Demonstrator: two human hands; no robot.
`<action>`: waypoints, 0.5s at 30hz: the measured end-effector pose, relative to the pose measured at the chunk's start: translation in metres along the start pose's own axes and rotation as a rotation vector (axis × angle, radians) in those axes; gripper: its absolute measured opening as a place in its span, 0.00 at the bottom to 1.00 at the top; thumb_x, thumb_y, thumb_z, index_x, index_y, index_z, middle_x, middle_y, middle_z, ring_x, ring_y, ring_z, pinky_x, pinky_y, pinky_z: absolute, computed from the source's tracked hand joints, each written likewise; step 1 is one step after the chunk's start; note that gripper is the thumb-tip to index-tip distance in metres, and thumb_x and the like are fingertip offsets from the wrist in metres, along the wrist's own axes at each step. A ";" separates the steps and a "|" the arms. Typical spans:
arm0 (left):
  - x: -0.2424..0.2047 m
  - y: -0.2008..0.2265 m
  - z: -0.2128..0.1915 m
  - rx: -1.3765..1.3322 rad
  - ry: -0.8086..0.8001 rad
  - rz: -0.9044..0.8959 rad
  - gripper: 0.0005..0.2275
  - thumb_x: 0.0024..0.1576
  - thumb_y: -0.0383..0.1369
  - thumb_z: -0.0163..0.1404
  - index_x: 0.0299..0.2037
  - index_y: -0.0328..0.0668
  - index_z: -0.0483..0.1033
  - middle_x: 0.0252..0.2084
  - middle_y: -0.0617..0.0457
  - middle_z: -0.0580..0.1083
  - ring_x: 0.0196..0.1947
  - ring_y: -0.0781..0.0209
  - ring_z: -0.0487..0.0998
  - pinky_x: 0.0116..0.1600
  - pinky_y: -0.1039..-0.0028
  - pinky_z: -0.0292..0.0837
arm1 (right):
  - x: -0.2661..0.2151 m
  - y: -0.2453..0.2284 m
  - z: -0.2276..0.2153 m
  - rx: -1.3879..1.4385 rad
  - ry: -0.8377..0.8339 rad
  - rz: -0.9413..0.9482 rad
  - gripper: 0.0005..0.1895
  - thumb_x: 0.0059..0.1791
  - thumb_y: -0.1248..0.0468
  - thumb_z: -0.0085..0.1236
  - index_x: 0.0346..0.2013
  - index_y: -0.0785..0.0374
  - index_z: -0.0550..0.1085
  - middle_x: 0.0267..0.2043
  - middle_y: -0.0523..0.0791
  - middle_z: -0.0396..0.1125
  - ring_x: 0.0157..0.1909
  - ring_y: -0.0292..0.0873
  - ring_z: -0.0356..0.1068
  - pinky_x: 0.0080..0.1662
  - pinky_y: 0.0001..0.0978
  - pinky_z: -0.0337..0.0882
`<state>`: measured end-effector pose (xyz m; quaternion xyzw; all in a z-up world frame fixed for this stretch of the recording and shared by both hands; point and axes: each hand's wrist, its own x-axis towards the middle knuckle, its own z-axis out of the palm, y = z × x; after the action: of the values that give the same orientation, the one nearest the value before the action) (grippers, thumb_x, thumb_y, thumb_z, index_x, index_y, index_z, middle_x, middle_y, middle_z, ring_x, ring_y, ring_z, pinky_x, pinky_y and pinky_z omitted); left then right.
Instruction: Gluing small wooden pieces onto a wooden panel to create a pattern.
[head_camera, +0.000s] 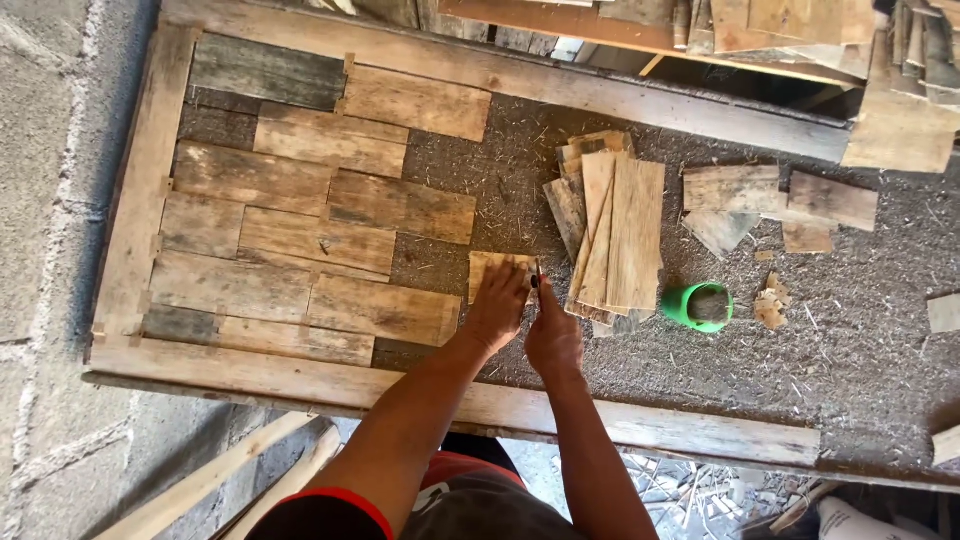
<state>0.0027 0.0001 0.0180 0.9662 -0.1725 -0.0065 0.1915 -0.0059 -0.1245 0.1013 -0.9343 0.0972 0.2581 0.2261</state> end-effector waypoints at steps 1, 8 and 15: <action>-0.002 0.000 0.001 0.000 -0.002 -0.002 0.24 0.44 0.33 0.59 0.52 0.33 0.79 0.68 0.37 0.66 0.73 0.35 0.56 0.73 0.40 0.46 | -0.002 -0.001 -0.001 0.000 -0.002 0.000 0.31 0.58 0.64 0.41 0.74 0.35 0.53 0.23 0.50 0.68 0.14 0.39 0.62 0.15 0.32 0.64; -0.007 -0.001 0.004 -0.039 0.019 -0.005 0.22 0.44 0.31 0.60 0.51 0.34 0.79 0.68 0.39 0.66 0.73 0.36 0.57 0.74 0.40 0.48 | -0.004 0.009 0.012 -0.075 0.100 -0.121 0.33 0.55 0.67 0.46 0.73 0.40 0.56 0.24 0.50 0.68 0.15 0.39 0.61 0.17 0.36 0.62; -0.007 0.000 -0.003 -0.071 0.090 -0.005 0.18 0.49 0.29 0.57 0.50 0.31 0.80 0.67 0.37 0.67 0.73 0.36 0.58 0.74 0.40 0.48 | -0.013 -0.003 -0.001 -0.022 -0.040 0.007 0.33 0.58 0.66 0.40 0.76 0.34 0.50 0.22 0.48 0.66 0.13 0.37 0.54 0.15 0.29 0.59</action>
<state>-0.0036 0.0035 0.0208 0.9585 -0.1609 0.0305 0.2333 -0.0158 -0.1217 0.1106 -0.9310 0.0929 0.2788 0.2166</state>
